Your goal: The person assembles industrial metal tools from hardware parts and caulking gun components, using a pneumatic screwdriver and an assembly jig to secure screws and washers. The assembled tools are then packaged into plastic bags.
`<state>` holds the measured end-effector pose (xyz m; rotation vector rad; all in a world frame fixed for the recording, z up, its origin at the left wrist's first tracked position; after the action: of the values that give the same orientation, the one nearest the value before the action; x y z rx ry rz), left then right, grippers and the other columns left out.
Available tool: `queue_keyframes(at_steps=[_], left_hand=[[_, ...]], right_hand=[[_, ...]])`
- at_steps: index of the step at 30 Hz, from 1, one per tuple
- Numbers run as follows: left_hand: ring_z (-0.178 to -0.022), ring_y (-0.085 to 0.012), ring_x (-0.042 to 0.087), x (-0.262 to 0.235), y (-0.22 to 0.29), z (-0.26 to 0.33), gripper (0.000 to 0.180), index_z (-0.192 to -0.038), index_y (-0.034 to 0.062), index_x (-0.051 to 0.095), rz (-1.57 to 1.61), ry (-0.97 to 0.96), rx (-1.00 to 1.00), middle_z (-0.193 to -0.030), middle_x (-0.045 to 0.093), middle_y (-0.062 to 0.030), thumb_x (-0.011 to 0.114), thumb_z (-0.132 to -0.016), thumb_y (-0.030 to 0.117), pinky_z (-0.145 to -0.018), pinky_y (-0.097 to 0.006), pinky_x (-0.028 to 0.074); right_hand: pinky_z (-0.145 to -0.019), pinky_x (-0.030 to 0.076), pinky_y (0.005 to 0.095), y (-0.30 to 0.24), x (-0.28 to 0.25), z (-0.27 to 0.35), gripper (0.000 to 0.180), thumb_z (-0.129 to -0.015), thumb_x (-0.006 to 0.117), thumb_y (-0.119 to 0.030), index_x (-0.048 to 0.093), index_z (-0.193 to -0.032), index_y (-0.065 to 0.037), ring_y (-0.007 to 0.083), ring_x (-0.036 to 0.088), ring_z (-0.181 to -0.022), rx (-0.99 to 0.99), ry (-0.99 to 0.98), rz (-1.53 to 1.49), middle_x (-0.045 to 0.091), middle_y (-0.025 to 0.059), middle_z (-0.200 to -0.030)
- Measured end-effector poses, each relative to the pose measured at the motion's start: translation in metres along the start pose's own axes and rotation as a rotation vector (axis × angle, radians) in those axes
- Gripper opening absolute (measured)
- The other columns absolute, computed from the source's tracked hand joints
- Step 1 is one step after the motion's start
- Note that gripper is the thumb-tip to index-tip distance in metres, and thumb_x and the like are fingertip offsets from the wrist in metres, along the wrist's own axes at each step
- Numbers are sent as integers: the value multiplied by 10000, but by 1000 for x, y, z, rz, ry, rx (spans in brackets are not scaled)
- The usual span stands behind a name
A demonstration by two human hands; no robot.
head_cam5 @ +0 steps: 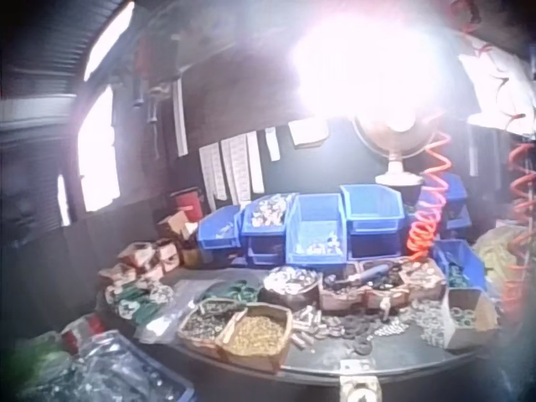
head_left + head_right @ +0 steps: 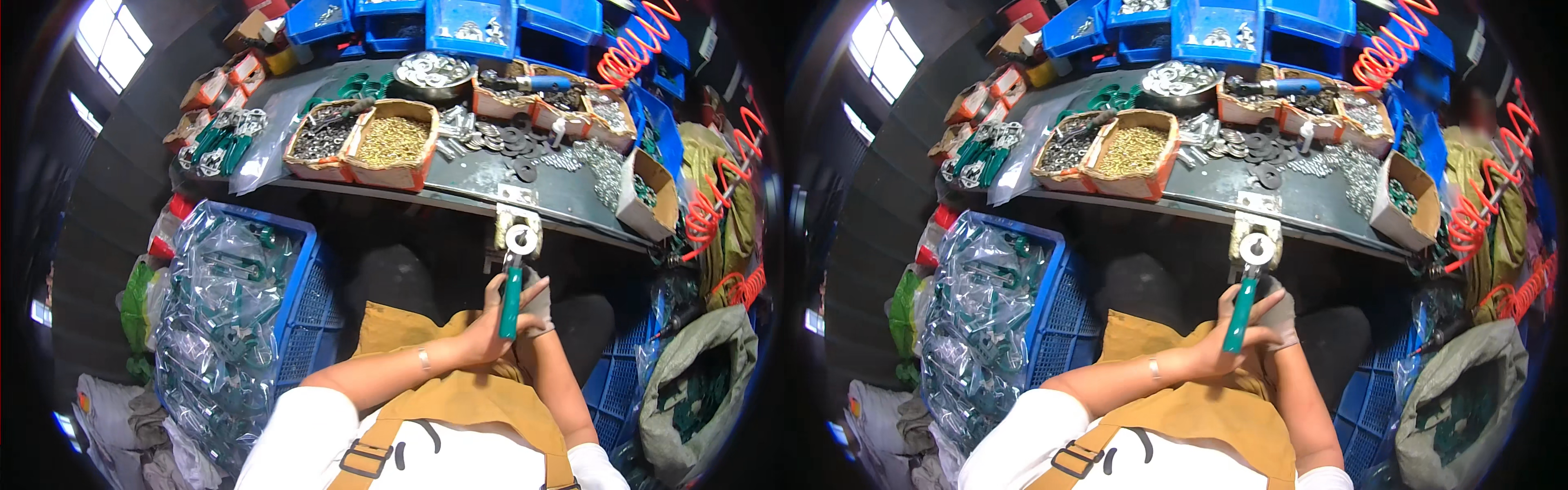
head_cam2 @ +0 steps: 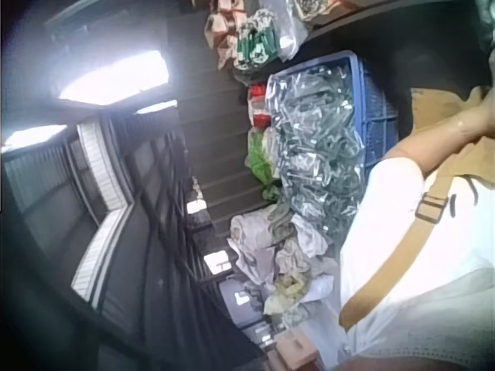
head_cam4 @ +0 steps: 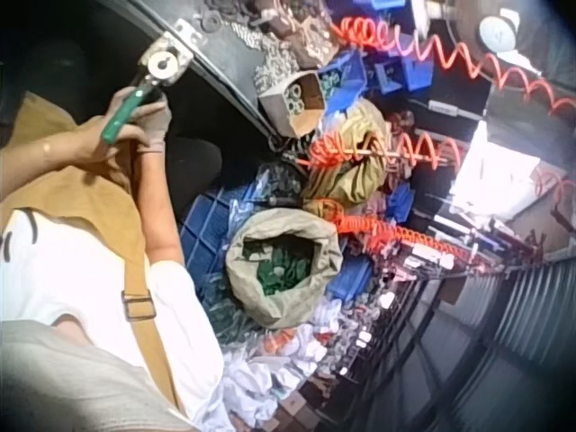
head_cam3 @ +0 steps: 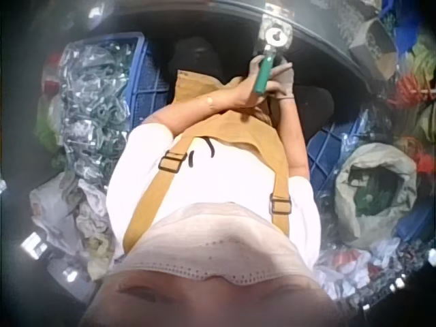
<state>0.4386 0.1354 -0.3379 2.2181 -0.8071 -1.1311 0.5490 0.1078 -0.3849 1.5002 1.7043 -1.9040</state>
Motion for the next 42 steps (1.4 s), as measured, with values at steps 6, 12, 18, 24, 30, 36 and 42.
queue_keyframes(at_steps=[6,12,18,24,30,36,42], left_hand=[[-1302,-274,357,14,-23,-4,435,-1121,172,570,-72,-63,-41,-1494,287,-148,514,-748,-45,-1060,-532,83],[-1305,-289,360,-9,-29,-7,338,-1094,139,585,132,-305,-87,-1470,319,-152,558,-772,39,-1085,-561,42],[-870,-228,653,-200,-57,-54,255,-1056,7,631,299,-255,-262,-978,670,-133,633,-814,87,-782,-321,515],[-806,-369,630,-370,-160,-28,215,-983,4,671,-637,401,-772,-844,644,-225,613,-800,100,-777,-404,490],[-876,-288,645,-340,-174,-54,274,-982,50,682,-657,-36,-782,-876,670,-164,696,-733,164,-792,-382,477],[-844,-310,638,-344,-185,-45,141,-841,42,699,-736,64,-664,-836,665,-163,682,-716,106,-770,-391,478],[-796,-327,641,-345,-187,-48,136,-845,52,702,-851,31,-714,-795,656,-173,694,-722,111,-743,-405,492]], right_hand=[[-632,461,260,27,-79,-51,143,-809,529,12,622,-914,-17,137,590,-706,-5,408,-319,602,65,-765],[-821,483,372,-74,-57,-239,236,-763,597,-50,633,-995,-76,319,600,-935,-486,75,19,637,111,-981],[-864,478,373,-83,-8,-308,200,-750,606,-129,654,-944,-132,252,550,-1046,-753,-288,761,601,55,-1027],[-849,474,370,-103,-5,-311,196,-801,544,-140,628,-978,-132,229,545,-1057,-1109,-315,743,592,35,-1067],[-860,473,367,-92,-5,-312,232,-801,543,-141,599,-1027,-151,238,565,-1022,-977,-277,884,565,72,-1050],[-864,490,423,-107,-20,-296,333,-793,532,-46,543,-1125,-75,341,564,-1023,-736,-200,760,524,185,-1127],[-795,489,486,-95,-24,-300,333,-762,535,-11,504,-1091,-50,443,577,-940,-415,-174,559,524,284,-1066]])
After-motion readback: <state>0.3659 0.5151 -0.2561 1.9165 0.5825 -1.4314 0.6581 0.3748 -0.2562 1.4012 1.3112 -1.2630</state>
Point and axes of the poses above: each hand's wrist, its own z-axis away from the middle knuckle, its own x-axis out of the palm, y = z × x, the point moved 5 cm from there along -z, towards the middle knuckle
